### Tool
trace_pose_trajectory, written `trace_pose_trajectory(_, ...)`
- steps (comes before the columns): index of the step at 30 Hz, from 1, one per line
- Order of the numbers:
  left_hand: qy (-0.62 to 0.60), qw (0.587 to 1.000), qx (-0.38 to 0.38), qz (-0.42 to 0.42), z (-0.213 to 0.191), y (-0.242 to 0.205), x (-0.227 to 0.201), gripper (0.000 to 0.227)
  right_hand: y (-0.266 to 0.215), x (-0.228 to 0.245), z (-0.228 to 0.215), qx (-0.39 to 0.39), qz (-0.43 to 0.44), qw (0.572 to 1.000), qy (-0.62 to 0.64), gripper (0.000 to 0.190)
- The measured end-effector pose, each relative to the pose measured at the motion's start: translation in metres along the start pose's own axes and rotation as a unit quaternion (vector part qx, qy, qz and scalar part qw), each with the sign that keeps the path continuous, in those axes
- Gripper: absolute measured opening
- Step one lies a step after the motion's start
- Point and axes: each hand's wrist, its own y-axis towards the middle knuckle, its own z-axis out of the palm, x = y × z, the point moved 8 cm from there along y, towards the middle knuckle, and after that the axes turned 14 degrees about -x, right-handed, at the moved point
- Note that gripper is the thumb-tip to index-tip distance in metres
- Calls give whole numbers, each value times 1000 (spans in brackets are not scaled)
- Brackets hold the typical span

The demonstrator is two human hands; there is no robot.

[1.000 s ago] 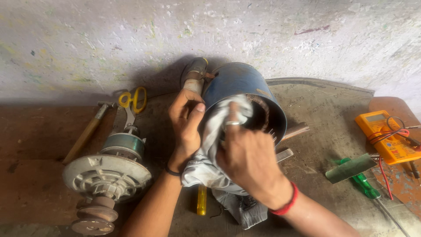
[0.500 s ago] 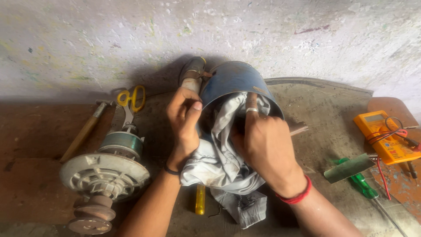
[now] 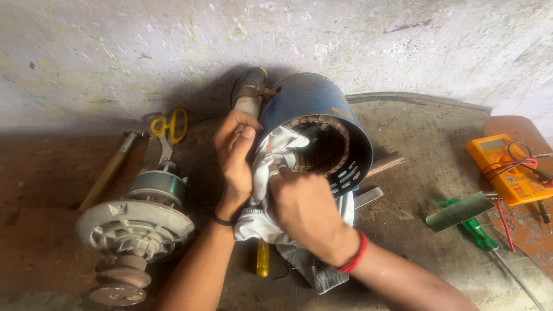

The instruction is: The person cleans the interior of a cylindrical motor stator using a white cloth and a yellow screwdriver. They wipe the copper windings and slots with the cloth, then use the screwdriver to scrape or adjust the internal components.

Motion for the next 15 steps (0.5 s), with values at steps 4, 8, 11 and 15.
trace_pose_trajectory(4,25,999,-11,33,-4,0,-1,20,17,-2,-18,-36,-2,999,-23,20)
trace_pose_trajectory(8,38,996,-20,75,-7,-2,-4,19,27,-15,-38,-69,59,993,-74,53)
trace_pose_trajectory(11,20,997,-12,71,-6,-2,-5,19,26,-22,-31,-3,90,993,-79,77)
trace_pose_trajectory(15,38,997,-17,59,-8,-2,-6,19,23,0,-29,-43,-49,998,-21,39)
